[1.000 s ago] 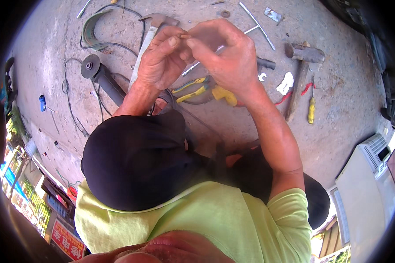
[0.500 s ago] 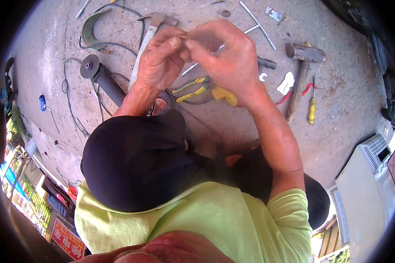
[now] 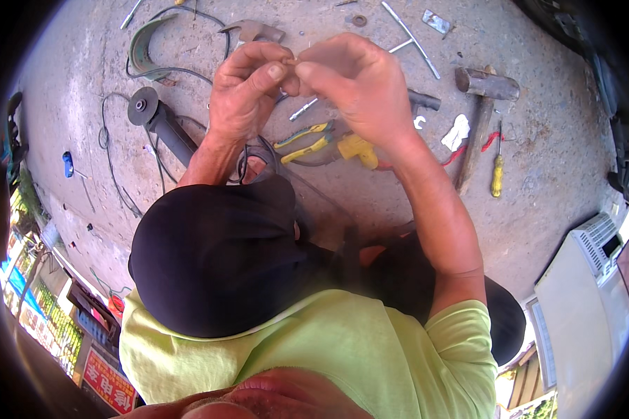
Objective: The person uses an angle grinder to grind a metal piece on the ground, then uses pliers and a screwdriver to manipulate a small metal component and a wire.
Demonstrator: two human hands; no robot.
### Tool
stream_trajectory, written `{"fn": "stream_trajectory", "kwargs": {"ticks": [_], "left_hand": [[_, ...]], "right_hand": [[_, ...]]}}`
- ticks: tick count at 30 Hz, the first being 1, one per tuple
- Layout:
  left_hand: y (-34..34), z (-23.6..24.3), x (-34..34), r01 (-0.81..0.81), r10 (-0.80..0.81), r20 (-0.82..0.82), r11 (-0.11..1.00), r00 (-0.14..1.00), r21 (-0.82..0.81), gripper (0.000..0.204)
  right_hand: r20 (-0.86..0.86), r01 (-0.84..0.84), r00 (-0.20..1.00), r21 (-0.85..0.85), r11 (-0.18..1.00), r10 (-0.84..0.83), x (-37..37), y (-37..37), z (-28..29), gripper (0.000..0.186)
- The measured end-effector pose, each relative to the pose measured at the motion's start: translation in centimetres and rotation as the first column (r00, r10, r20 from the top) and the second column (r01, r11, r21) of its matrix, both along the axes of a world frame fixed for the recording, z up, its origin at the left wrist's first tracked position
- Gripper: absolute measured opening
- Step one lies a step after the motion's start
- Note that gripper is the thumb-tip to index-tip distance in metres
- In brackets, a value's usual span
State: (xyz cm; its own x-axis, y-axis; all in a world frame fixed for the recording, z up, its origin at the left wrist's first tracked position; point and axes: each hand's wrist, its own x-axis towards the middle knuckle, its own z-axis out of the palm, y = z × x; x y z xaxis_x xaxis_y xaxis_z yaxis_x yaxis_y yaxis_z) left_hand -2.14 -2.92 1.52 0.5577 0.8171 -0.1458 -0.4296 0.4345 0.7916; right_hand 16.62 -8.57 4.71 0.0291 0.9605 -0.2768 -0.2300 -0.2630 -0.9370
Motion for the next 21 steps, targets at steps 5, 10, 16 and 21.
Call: {"fn": "stream_trajectory", "kwargs": {"ticks": [5,10,16,21], "left_hand": [[0.0,-0.3,-0.3,0.004,0.001,-0.052,0.995,0.999,0.097,0.017],[-0.2,0.4,0.2,-0.038,0.075,-0.165,0.976,0.983,0.216,0.019],[-0.8,-0.1,0.6,-0.094,0.104,-0.064,0.986,0.993,0.136,0.014],[-1.0,-0.6,0.7,-0.082,0.085,0.087,0.996,0.993,-0.035,0.014]], "right_hand": [[-0.177,-0.049,0.984,-0.096,0.994,0.032,0.4,0.0,-0.8,0.011],[-0.293,-0.054,0.956,-0.097,0.994,0.024,0.5,0.1,-1.0,0.012],[-0.086,0.014,0.996,0.037,0.999,-0.011,-0.2,0.0,-0.6,0.012],[0.013,0.105,0.994,0.183,0.977,-0.11,-0.8,0.0,-1.1,0.011]]}}
